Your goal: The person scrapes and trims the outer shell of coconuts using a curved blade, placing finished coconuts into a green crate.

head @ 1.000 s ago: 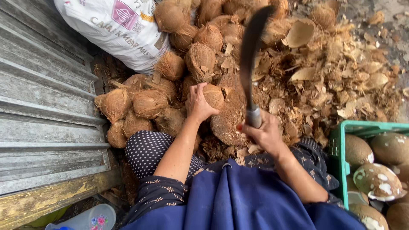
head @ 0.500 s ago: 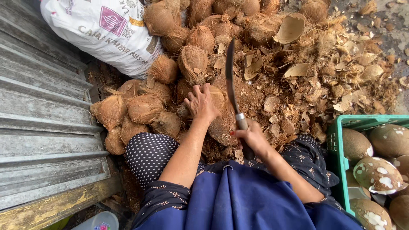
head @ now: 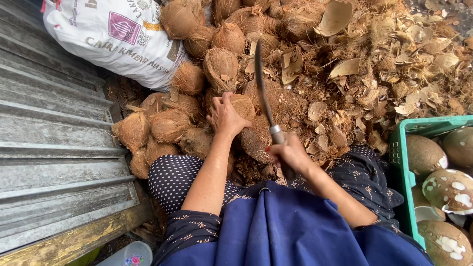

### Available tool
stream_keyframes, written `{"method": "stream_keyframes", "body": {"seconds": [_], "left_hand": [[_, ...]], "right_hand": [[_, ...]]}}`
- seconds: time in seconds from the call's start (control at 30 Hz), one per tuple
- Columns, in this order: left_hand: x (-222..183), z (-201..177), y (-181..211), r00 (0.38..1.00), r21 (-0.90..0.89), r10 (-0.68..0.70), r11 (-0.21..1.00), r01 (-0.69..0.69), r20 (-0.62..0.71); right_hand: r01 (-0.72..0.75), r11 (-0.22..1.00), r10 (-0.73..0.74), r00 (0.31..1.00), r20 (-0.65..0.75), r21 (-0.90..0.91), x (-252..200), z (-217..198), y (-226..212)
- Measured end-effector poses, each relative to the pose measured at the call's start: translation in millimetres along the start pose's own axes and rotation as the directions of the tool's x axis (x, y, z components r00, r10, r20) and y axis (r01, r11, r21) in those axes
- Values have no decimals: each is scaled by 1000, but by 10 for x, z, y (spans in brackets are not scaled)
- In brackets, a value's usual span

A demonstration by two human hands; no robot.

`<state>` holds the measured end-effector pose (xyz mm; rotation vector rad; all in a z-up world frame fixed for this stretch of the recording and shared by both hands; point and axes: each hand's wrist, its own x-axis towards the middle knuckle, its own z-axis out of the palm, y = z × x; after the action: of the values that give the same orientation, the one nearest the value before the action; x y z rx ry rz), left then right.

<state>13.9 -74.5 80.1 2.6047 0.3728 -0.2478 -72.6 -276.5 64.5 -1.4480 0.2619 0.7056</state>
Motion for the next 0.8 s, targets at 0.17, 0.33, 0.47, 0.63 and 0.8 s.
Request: {"method": "stream_keyframes", "body": {"seconds": [0.17, 0.33, 0.47, 0.63, 0.8], "left_hand": [[-59, -27, -12, 998, -58, 42, 997, -45, -45], [-74, 18, -27, 998, -39, 39, 998, -41, -47], [-123, -4, -42, 998, -57, 40, 997, -43, -54], [-182, -177, 106, 993, -111, 61, 991, -73, -104], [-143, -74, 9, 998, -117, 24, 993, -31, -57]], "right_hand": [[644, 716, -695, 695, -185, -268, -48, -156, -86], [-150, 929, 122, 987, -101, -338, 278, 13, 517], [-55, 997, 55, 998, -5, -58, 134, 46, 246], [649, 748, -663, 738, -127, -137, -85, 22, -490], [238, 909, -310, 934, -175, -342, 288, 118, 192]]}}
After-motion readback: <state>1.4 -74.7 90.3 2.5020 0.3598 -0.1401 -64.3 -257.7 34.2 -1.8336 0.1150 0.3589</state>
